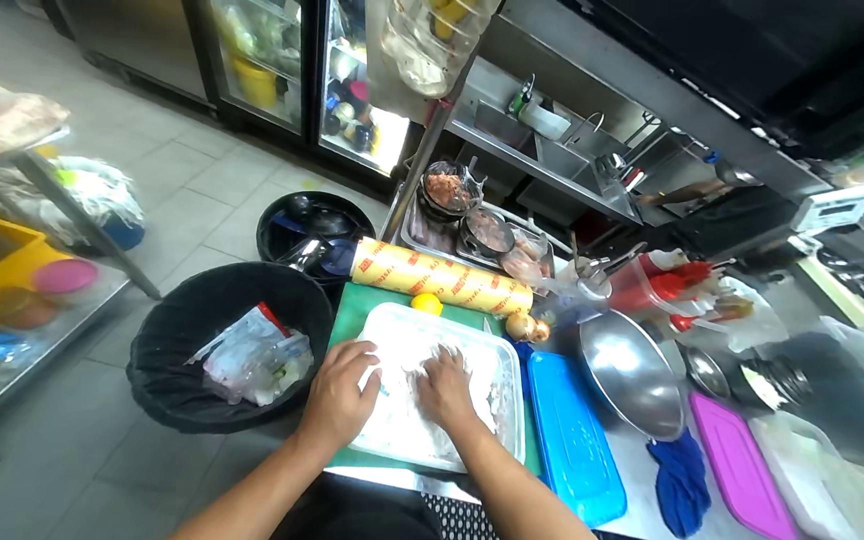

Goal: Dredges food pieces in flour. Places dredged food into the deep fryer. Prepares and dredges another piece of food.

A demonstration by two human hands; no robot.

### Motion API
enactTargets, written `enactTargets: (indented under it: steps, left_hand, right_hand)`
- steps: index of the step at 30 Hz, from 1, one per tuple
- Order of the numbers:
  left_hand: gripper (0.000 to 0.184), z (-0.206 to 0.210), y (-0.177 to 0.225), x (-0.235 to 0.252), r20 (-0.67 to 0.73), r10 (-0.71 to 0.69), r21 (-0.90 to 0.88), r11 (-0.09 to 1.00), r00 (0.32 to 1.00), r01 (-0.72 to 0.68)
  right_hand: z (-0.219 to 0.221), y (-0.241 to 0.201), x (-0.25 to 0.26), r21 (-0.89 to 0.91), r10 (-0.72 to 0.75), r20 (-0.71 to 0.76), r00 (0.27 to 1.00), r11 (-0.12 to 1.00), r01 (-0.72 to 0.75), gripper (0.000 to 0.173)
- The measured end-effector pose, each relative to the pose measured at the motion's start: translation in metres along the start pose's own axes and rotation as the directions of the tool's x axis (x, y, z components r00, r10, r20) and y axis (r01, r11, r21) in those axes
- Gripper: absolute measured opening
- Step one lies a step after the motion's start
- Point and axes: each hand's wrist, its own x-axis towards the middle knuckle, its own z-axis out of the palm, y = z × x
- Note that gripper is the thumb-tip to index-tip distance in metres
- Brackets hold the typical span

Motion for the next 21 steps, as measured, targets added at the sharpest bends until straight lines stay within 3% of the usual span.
enactTargets:
  steps: [4, 7, 11, 13, 15, 16, 19, 21]
  left_hand:
    - [0.032, 0.001, -0.001, -0.001, -0.013, 0.006, -0.011, 1.0, 1.0, -0.006]
    - [0.031, 0.002, -0.001, -0.001, -0.003, 0.006, -0.012, 1.0, 1.0, -0.006]
    - [0.031, 0.001, -0.001, -0.001, -0.006, -0.006, -0.014, 1.0, 1.0, 0.006]
    - [0.03, 0.0, 0.0, -0.002, -0.009, -0.006, -0.017, 1.0, 1.0, 0.006]
    - [0.031, 0.0, 0.0, -0.002, 0.0, -0.002, -0.01, 1.0, 1.0, 0.002]
    - [0.031, -0.001, 0.0, -0.001, 0.005, 0.002, -0.006, 1.0, 1.0, -0.002]
    - [0.032, 0.001, -0.002, 0.0, 0.002, 0.009, 0.002, 1.0, 1.0, -0.009]
    - [0.032, 0.001, -0.003, -0.001, 0.005, 0.007, 0.002, 1.0, 1.0, -0.007]
  right_hand:
    - [-0.005, -0.006, -0.008, -0.038, 0.031, 0.054, 0.998, 0.999, -0.029, 0.056]
    - [-0.005, -0.01, -0.004, -0.059, 0.055, 0.041, 0.998, 0.997, -0.053, 0.043]
    - [0.001, 0.01, 0.0, 0.205, 0.023, -0.062, 0.998, 0.979, -0.01, 0.038]
    - [-0.003, 0.015, -0.004, 0.302, 0.129, -0.078, 0.989, 0.948, -0.1, 0.043]
    - [-0.012, 0.014, -0.005, 0.243, 0.261, 0.027, 0.965, 0.935, -0.26, 0.065]
    - [-0.013, 0.015, -0.004, 0.205, 0.287, 0.082, 0.954, 0.932, -0.298, 0.067]
    - [-0.011, 0.018, -0.001, 0.248, 0.262, 0.217, 0.94, 0.917, -0.313, 0.046]
    - [-0.009, 0.025, -0.004, 0.462, 0.202, 0.175, 0.964, 0.847, -0.262, 0.032]
